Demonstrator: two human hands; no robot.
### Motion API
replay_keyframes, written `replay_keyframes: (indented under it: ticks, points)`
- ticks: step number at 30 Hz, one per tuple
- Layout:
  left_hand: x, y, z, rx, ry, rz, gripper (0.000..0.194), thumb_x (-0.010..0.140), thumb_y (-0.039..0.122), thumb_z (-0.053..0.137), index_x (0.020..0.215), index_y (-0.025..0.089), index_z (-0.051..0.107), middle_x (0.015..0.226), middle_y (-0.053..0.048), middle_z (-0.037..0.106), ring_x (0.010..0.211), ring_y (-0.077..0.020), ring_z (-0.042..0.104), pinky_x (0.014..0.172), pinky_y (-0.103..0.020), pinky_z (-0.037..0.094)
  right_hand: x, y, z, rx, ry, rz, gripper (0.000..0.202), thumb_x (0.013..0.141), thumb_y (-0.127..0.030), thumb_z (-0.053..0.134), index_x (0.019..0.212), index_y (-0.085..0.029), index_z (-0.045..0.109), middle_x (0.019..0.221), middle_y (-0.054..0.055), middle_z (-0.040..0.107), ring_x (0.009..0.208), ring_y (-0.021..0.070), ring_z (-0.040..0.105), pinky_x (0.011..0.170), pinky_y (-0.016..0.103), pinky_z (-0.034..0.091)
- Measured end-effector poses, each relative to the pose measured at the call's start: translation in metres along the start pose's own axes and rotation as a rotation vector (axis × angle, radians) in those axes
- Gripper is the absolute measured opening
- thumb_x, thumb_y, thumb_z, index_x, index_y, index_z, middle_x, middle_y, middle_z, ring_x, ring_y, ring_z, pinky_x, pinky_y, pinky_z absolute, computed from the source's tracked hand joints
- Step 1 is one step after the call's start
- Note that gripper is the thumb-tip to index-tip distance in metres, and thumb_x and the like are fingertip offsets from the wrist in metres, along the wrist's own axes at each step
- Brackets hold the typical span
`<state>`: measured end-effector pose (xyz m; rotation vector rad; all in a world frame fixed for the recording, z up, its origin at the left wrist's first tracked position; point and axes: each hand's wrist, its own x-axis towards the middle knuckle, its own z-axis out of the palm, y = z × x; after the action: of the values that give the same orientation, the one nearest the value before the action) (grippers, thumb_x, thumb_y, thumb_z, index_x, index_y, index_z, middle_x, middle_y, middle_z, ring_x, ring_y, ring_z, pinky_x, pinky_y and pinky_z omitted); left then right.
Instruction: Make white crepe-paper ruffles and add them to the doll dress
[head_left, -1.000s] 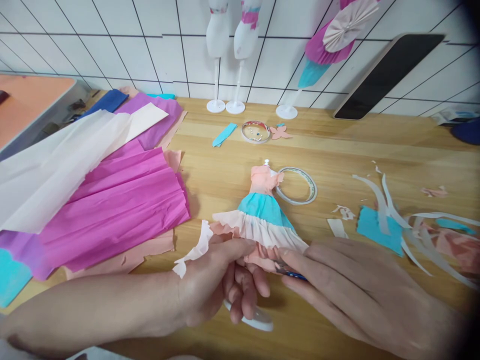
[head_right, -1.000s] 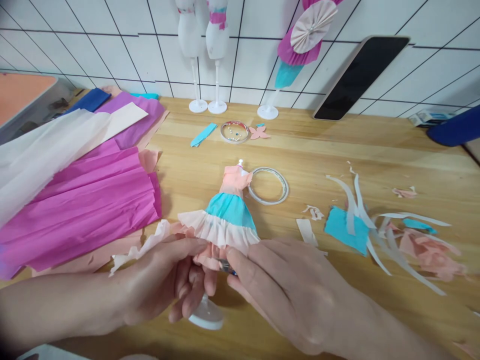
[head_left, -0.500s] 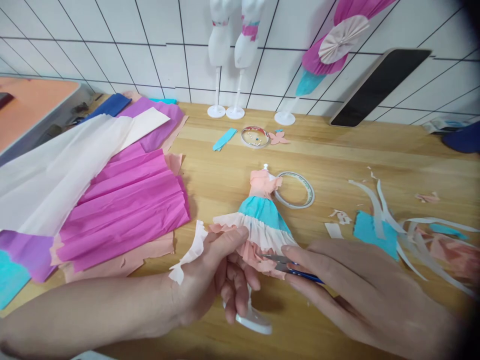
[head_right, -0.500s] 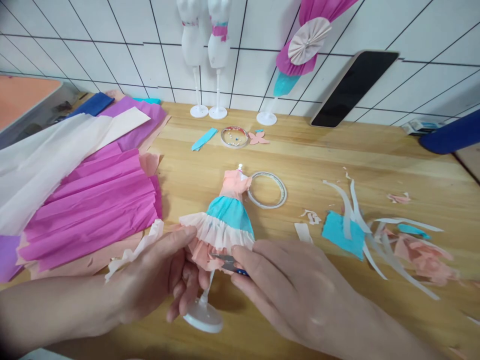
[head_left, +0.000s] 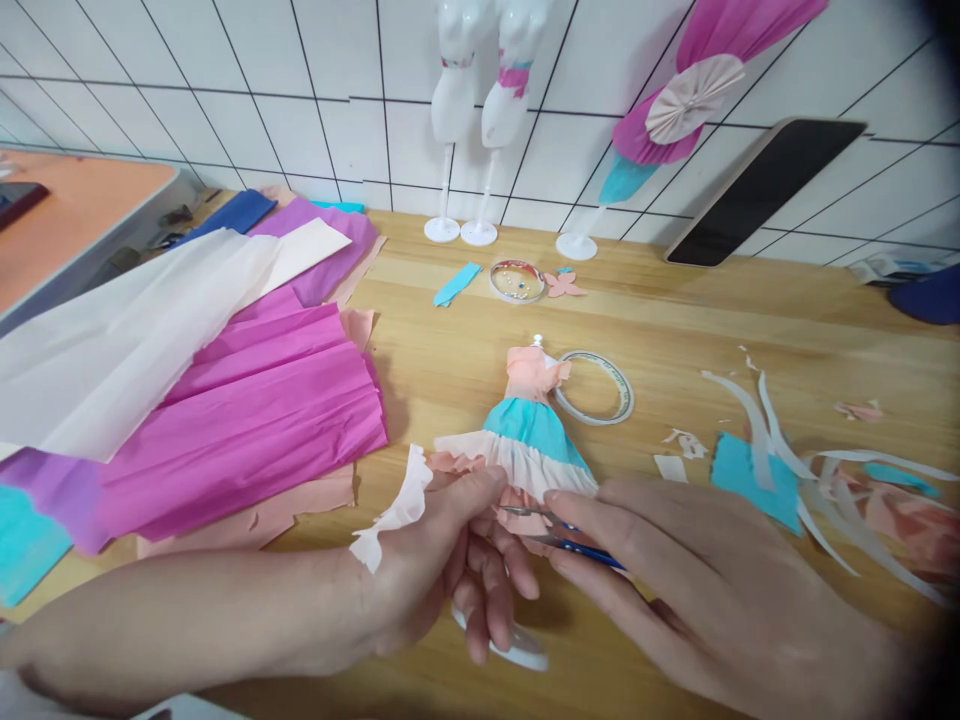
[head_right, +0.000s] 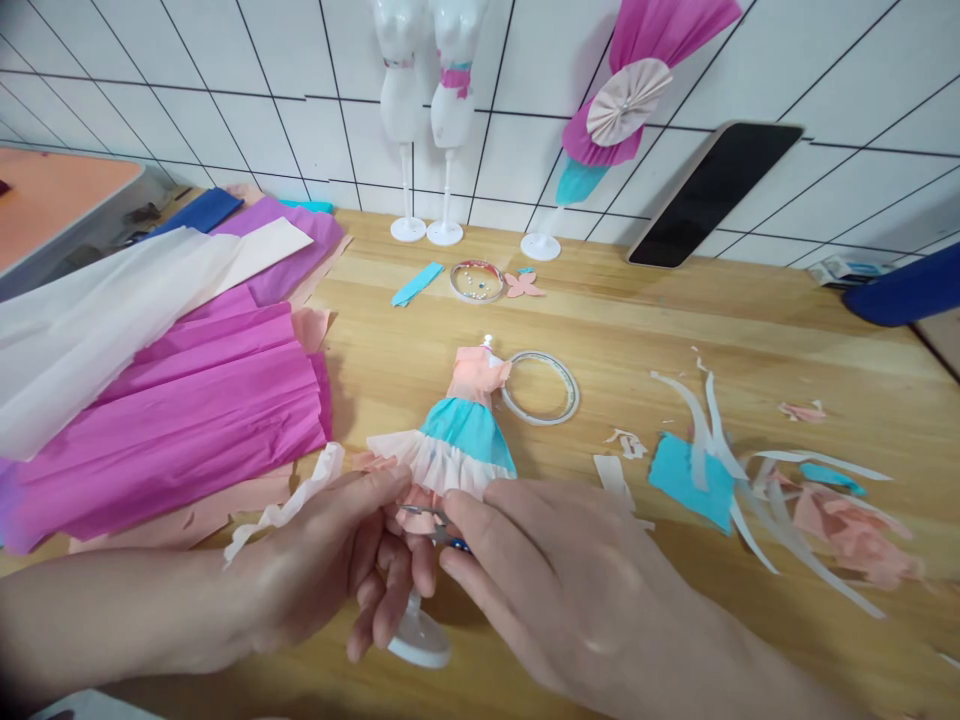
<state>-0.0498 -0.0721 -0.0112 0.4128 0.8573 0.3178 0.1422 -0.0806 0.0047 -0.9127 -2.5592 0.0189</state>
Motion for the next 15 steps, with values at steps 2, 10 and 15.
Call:
replay_keyframes:
  ticks: [2, 10, 15]
  points:
    - [0.0004, 0.0000, 0.0006, 0.003, 0.001, -0.025, 0.061, 0.087, 0.052, 0.027, 0.058, 0.008, 0.059, 0.045, -0.004, 0.049, 0.033, -0.0097, 0.048, 0.027, -0.016, 0.037, 0.0011, -0.0007, 0.0000, -0.008, 0.000, -0.007, 0.015, 0.093, -0.016, 0.040, 0.099, -0.013, 0.054, 0.066, 0.006, 0.065, 0.055, 0.0192, 0.061, 0.047, 0.032, 0.043]
    - [0.0025, -0.0034, -0.0004, -0.029, -0.011, -0.027, 0.062, 0.088, 0.052, 0.026, 0.059, 0.008, 0.059, 0.050, -0.005, 0.052, 0.033, -0.0095, 0.049, 0.027, -0.017, 0.037, 0.0017, -0.0008, 0.0018, -0.005, 0.023, -0.027, 0.014, 0.094, -0.016, 0.041, 0.100, -0.012, 0.053, 0.065, 0.007, 0.066, 0.055, 0.0202, 0.061, 0.044, 0.033, 0.041]
    - [0.0032, -0.0040, -0.0023, -0.041, -0.043, -0.004, 0.061, 0.086, 0.055, 0.031, 0.061, 0.008, 0.059, 0.053, -0.004, 0.053, 0.034, -0.0089, 0.050, 0.028, -0.016, 0.037, -0.0008, 0.0001, 0.0064, 0.046, 0.010, -0.036, 0.014, 0.092, -0.009, 0.042, 0.099, -0.013, 0.053, 0.066, 0.005, 0.067, 0.056, 0.0193, 0.062, 0.046, 0.033, 0.043]
